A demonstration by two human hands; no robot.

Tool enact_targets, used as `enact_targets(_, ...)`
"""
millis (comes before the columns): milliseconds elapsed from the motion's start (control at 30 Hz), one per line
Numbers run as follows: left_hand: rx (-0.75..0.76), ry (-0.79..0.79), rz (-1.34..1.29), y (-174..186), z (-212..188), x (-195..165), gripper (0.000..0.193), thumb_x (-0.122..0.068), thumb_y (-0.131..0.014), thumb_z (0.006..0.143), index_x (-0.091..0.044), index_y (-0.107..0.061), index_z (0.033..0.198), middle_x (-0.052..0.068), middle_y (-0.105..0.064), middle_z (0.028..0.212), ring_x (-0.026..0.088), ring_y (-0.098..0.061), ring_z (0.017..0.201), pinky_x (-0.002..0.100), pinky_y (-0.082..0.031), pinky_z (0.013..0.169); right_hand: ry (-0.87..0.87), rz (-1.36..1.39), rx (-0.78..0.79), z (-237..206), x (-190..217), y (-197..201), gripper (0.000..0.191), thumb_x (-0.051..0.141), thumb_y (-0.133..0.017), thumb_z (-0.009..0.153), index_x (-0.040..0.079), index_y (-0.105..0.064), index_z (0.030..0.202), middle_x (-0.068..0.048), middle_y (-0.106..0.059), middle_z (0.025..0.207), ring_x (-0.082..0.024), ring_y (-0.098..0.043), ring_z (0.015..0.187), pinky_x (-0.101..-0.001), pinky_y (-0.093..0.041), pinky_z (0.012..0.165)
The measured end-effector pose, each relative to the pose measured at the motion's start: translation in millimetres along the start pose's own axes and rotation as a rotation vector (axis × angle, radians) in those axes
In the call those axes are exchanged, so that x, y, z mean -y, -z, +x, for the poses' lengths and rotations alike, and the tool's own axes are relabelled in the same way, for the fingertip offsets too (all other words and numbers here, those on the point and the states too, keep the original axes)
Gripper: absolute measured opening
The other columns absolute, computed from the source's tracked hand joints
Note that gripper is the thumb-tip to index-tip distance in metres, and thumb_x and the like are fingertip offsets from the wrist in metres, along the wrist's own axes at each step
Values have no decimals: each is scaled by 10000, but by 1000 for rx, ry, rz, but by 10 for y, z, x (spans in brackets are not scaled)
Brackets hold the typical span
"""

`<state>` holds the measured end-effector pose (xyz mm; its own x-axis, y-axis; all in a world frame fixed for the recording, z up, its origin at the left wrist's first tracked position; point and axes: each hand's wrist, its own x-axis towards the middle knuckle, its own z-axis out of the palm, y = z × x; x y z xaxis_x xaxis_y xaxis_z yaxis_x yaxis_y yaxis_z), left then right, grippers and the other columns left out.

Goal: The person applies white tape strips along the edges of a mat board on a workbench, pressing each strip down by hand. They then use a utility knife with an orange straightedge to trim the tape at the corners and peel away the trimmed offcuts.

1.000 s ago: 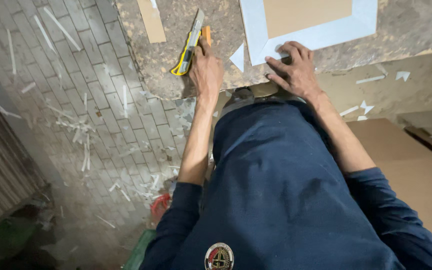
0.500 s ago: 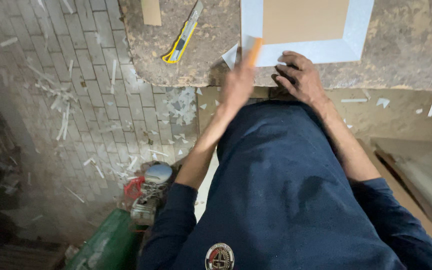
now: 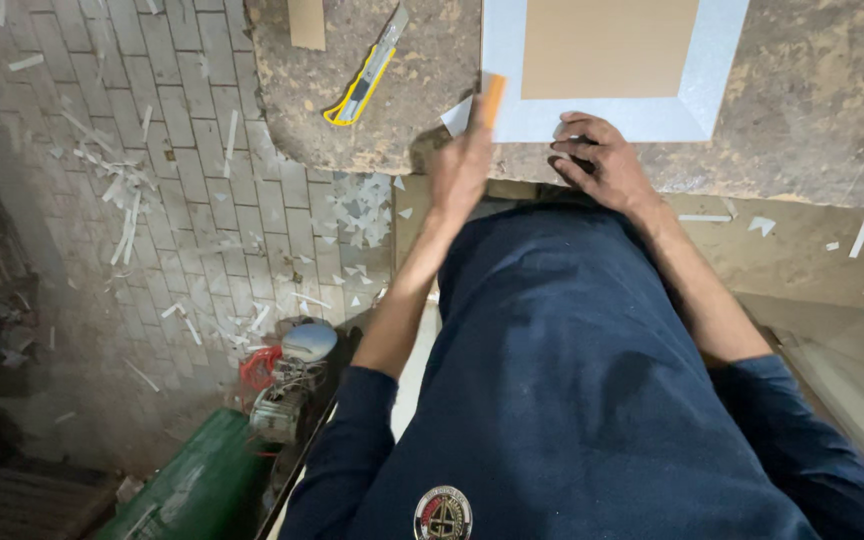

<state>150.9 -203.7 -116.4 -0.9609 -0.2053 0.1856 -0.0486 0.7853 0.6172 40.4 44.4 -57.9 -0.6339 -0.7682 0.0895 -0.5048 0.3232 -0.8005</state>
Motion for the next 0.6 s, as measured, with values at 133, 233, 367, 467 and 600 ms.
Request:
enact_targets(133,133,5,-2,-216,61,-336,637,-186,-652,1008,-136,-365,1574,135,-737,841,189,-625,482,336,-492,382,6,-17,0,-26,-22,-32,223,98,-790,926,13,-765,1130,-105,-665,1255,-315,-560,1378,-424,-487,1140)
enact_targets(233,126,28,224,-63,224,-171,624,-177,-648,1012,-168,-381,1576,88,-712,728,199,-636,496,387,-487,429,-11,-28,15,-5,-33,-21,219,94,-788,926,12,-764,1127,-110,-657,1259,-317,-557,1379,-426,-482,1133)
enact_targets(367,-36,86,272,266,372,186,645,-244,-667,1004,-206,-354,1566,105,-749,835,225,-669,558,402,-512,467,-25,-22,-10,32,-63,-31,198,97,-788,927,20,-765,1108,-97,-664,1250,-302,-564,1375,-416,-486,1132)
enact_targets(467,151,191,135,171,381,76,600,-179,-604,1079,-175,-344,1619,95,-738,744,226,-684,568,420,-544,496,-28,-11,-26,23,-51,-33,190,101,-787,929,26,-768,1103,-96,-669,1245,-300,-565,1373,-413,-487,1130)
enact_targets(600,200,1,110,-116,207,-293,662,-199,-632,1016,-192,-336,1608,123,-758,902,264,-715,634,443,-569,547,-18,-17,-45,89,36,1,199,103,-788,923,25,-767,1105,-98,-672,1252,-299,-568,1368,-414,-487,1129)
